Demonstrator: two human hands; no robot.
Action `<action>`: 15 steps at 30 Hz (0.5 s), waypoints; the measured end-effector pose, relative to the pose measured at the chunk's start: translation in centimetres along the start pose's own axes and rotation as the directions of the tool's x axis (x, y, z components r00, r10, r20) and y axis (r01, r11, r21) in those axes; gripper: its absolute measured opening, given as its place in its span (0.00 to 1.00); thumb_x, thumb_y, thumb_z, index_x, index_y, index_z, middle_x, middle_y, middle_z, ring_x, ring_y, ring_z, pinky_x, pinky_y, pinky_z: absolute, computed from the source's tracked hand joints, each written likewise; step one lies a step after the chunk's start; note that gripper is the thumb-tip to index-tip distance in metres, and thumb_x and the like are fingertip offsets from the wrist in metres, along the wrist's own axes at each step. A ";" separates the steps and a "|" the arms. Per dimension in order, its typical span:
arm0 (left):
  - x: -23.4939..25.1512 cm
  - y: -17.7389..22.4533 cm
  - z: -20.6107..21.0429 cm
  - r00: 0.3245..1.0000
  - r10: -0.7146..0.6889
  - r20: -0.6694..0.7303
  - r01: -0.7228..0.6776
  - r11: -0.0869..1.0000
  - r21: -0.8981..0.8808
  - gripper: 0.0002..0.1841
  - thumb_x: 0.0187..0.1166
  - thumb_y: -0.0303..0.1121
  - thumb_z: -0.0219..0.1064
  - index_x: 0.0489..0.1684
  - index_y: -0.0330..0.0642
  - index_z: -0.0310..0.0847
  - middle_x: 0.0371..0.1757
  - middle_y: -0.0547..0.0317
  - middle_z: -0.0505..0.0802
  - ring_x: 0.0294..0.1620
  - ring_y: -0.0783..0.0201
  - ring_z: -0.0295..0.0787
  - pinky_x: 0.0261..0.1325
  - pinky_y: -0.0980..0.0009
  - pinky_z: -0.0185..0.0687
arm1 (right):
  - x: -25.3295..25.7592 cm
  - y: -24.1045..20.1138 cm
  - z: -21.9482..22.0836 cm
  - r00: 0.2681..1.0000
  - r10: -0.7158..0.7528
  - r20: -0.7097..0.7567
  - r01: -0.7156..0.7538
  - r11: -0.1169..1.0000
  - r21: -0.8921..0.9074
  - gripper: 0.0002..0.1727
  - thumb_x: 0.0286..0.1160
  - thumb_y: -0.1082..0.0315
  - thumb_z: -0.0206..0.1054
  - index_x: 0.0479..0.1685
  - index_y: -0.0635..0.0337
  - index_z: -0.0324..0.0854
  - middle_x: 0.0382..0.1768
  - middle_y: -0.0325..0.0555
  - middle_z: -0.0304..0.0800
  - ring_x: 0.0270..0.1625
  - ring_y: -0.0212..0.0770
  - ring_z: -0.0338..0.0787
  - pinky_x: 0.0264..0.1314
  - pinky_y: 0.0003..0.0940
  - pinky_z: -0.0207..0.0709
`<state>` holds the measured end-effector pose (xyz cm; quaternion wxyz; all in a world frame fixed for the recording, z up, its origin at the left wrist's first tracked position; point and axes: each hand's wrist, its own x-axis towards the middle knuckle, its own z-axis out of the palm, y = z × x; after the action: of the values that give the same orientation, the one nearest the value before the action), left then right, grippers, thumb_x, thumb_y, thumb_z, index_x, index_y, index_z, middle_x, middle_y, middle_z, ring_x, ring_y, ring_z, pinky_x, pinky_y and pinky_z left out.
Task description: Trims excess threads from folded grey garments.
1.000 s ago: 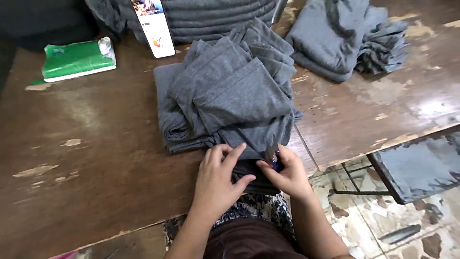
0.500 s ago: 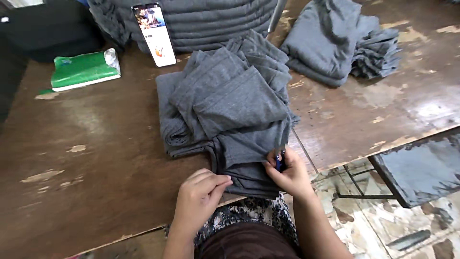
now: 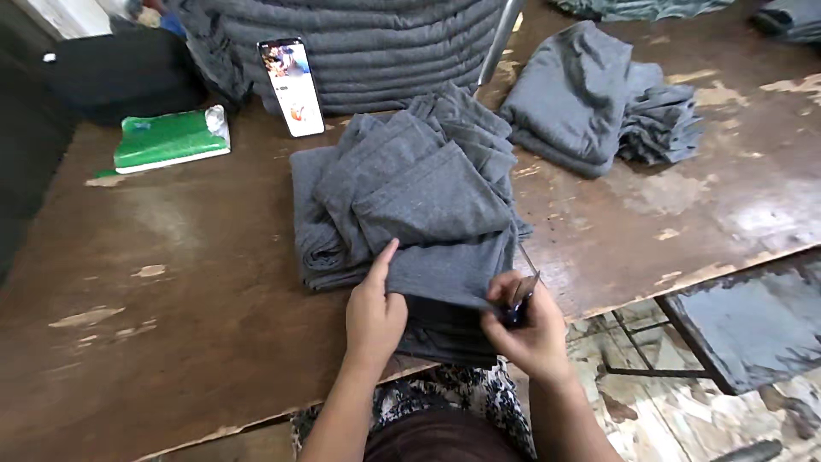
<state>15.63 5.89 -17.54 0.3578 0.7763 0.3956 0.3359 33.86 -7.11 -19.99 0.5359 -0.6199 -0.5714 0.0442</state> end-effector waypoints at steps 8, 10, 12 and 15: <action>0.9 1.4 -1.1 0.999 0.038 -0.004 -0.033 0.792 -0.610 0.19 0.83 0.20 0.47 0.51 0.41 0.87 0.46 0.69 0.93 0.38 0.78 0.88 0.44 0.78 0.87 | 5.0 -1.4 -2.9 0.937 -0.170 -0.304 0.218 0.967 0.130 0.16 0.69 0.66 0.74 0.48 0.37 0.74 0.54 0.18 0.87 0.53 0.20 0.89 0.51 0.18 0.85; 2.6 2.1 -1.0 0.997 0.035 -0.074 -0.074 0.769 -0.635 0.19 0.85 0.22 0.46 0.57 0.44 0.85 0.53 0.68 0.93 0.46 0.75 0.90 0.51 0.72 0.90 | 8.3 -2.0 -1.6 0.884 -0.262 -0.387 0.336 0.932 0.136 0.17 0.71 0.69 0.73 0.48 0.35 0.73 0.61 0.19 0.84 0.59 0.23 0.88 0.55 0.22 0.87; 4.0 2.6 -1.3 0.999 0.005 -0.040 -0.030 0.763 -0.646 0.23 0.89 0.28 0.49 0.83 0.43 0.68 0.79 0.57 0.80 0.71 0.64 0.84 0.71 0.62 0.81 | 10.8 -1.0 0.3 0.932 -0.233 -0.278 0.287 0.943 0.171 0.11 0.78 0.70 0.67 0.51 0.50 0.71 0.70 0.38 0.77 0.64 0.32 0.87 0.62 0.32 0.89; 4.8 4.0 -2.8 0.983 -0.125 0.136 0.183 0.765 -0.618 0.37 0.88 0.37 0.56 0.97 0.57 0.40 0.92 0.53 0.64 0.81 0.58 0.75 0.77 0.58 0.77 | 12.9 1.0 2.5 0.988 0.096 0.124 -0.112 0.985 0.130 0.18 0.79 0.72 0.61 0.64 0.71 0.72 0.72 0.57 0.81 0.65 0.39 0.87 0.64 0.37 0.82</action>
<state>17.06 9.07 -11.64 0.6391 0.5913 0.3076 0.3837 37.26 4.44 -14.59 0.5394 -0.6072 -0.5644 0.1475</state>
